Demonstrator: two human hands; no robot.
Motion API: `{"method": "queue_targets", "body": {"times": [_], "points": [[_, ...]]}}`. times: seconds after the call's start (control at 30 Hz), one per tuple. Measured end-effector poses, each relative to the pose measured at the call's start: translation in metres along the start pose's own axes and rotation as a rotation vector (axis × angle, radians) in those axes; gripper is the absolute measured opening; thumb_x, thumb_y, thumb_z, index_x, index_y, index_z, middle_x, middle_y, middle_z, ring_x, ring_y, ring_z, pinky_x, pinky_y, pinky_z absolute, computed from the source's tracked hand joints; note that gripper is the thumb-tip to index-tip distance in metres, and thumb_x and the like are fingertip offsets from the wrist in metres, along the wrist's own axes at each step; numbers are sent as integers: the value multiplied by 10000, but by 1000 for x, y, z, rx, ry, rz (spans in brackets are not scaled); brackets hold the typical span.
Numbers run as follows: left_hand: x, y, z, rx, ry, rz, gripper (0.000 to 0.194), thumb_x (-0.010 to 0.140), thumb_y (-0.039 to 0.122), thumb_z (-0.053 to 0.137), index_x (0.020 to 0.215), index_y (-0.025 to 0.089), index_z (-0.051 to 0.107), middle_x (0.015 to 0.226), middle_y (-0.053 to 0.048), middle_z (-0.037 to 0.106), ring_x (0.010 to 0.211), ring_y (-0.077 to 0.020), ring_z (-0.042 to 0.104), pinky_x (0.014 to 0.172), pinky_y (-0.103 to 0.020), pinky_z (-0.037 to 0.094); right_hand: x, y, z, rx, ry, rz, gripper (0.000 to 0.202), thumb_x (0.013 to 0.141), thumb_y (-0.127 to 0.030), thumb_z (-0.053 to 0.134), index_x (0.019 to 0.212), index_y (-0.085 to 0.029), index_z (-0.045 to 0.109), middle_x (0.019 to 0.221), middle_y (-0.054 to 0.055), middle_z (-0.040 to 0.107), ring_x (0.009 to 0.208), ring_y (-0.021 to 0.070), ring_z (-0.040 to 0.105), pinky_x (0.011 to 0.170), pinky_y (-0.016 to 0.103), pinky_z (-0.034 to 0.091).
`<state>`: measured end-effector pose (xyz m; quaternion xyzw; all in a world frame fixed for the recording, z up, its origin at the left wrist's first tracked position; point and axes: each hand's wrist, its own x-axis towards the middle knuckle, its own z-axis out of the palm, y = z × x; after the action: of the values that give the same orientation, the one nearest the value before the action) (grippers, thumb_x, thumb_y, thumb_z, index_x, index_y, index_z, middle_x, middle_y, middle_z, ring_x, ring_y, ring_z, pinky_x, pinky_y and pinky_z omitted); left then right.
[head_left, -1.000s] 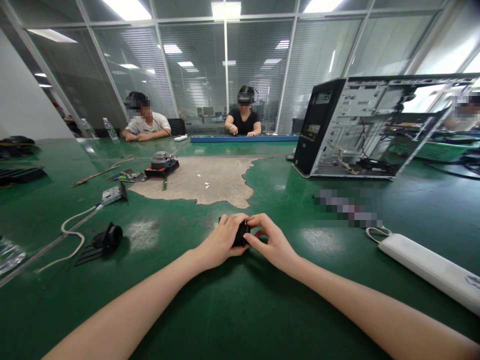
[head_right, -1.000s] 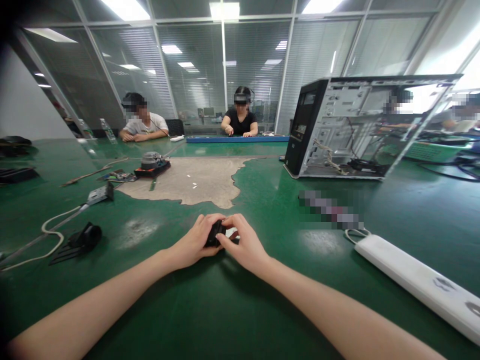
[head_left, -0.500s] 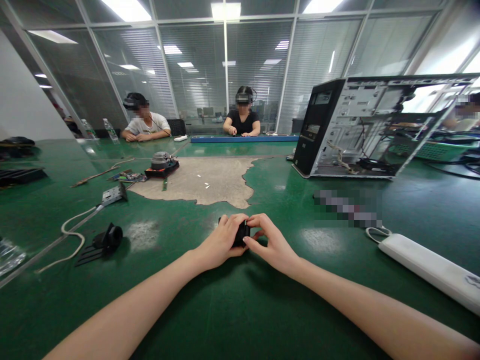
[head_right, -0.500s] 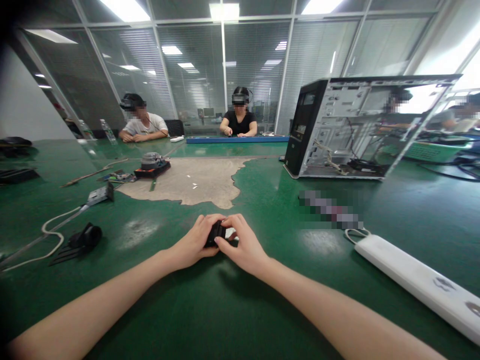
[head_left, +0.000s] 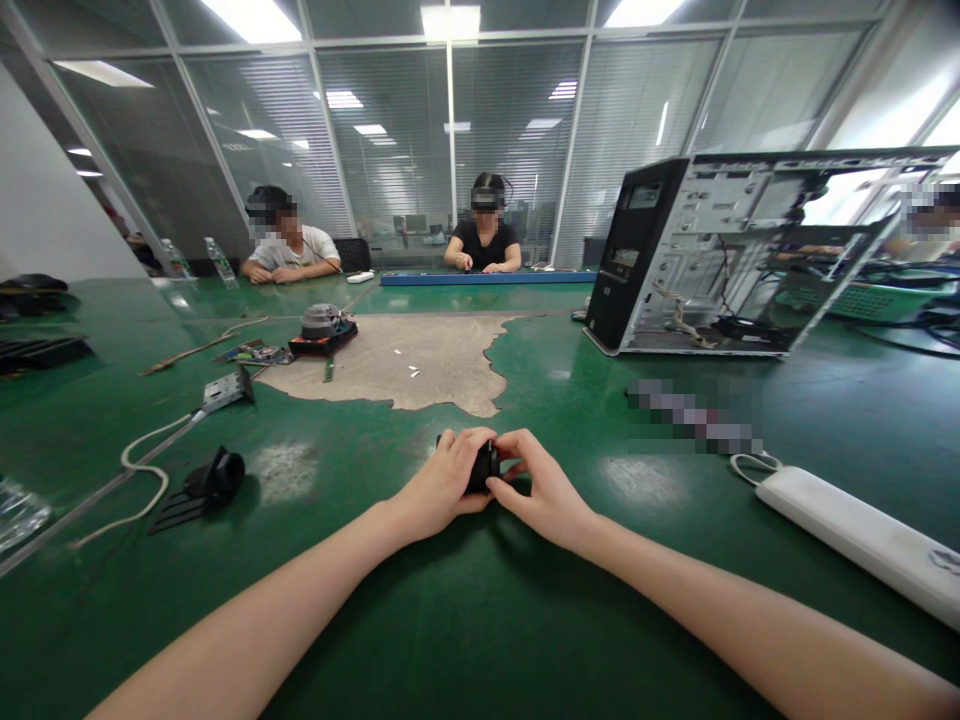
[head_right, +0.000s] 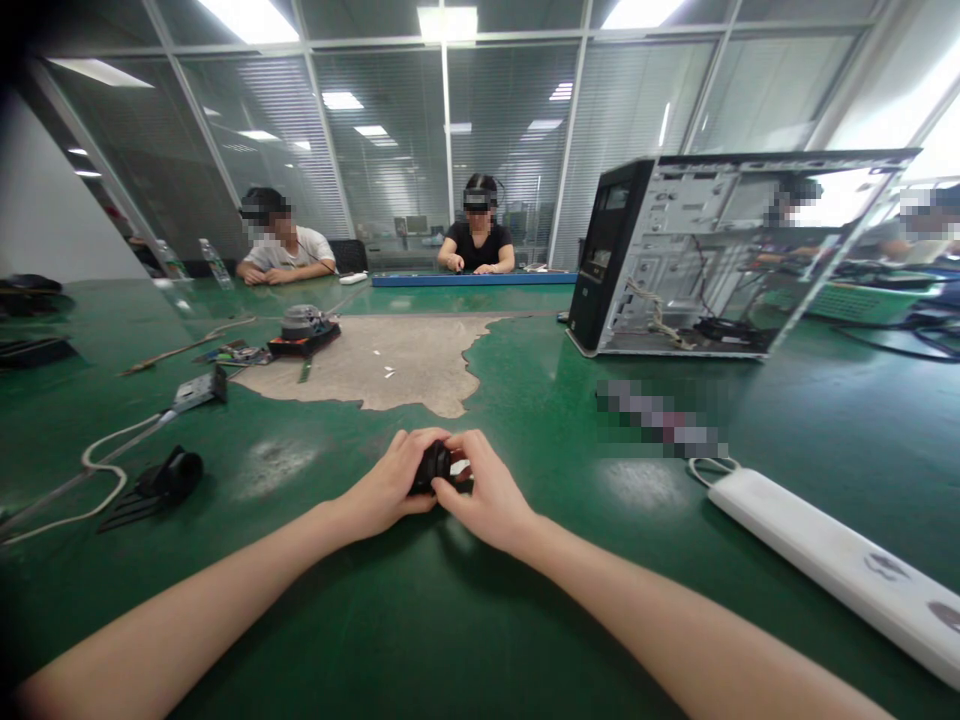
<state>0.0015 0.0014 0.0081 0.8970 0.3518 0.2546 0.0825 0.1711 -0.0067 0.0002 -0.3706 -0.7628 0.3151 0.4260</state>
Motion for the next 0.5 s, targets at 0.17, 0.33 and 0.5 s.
{"method": "queue_targets", "body": {"times": [0.17,0.33,0.5], "points": [[1,1,2,13,20,-11,579,730,191,570,1217,188,257,1189,-100,416,986,-236,397,871,-407,356,1,1,0,52,28,-16,161,757,-187,524,905,-208,464,944,35,481,910,155,505,701,279,507],[0,0,3,16,28,-14,575,728,184,568,1212,195,259,1178,-94,421,978,-233,398,861,-400,362,1,2,1,70,29,-12,120,769,-207,523,869,-210,455,933,32,490,884,153,523,703,293,516],[0,0,3,20,25,-17,601,699,137,579,1209,178,264,1191,-102,411,983,-233,391,871,-395,352,-1,3,3,14,44,-42,270,738,-152,533,986,-214,446,1005,55,468,961,173,497,715,298,518]]}}
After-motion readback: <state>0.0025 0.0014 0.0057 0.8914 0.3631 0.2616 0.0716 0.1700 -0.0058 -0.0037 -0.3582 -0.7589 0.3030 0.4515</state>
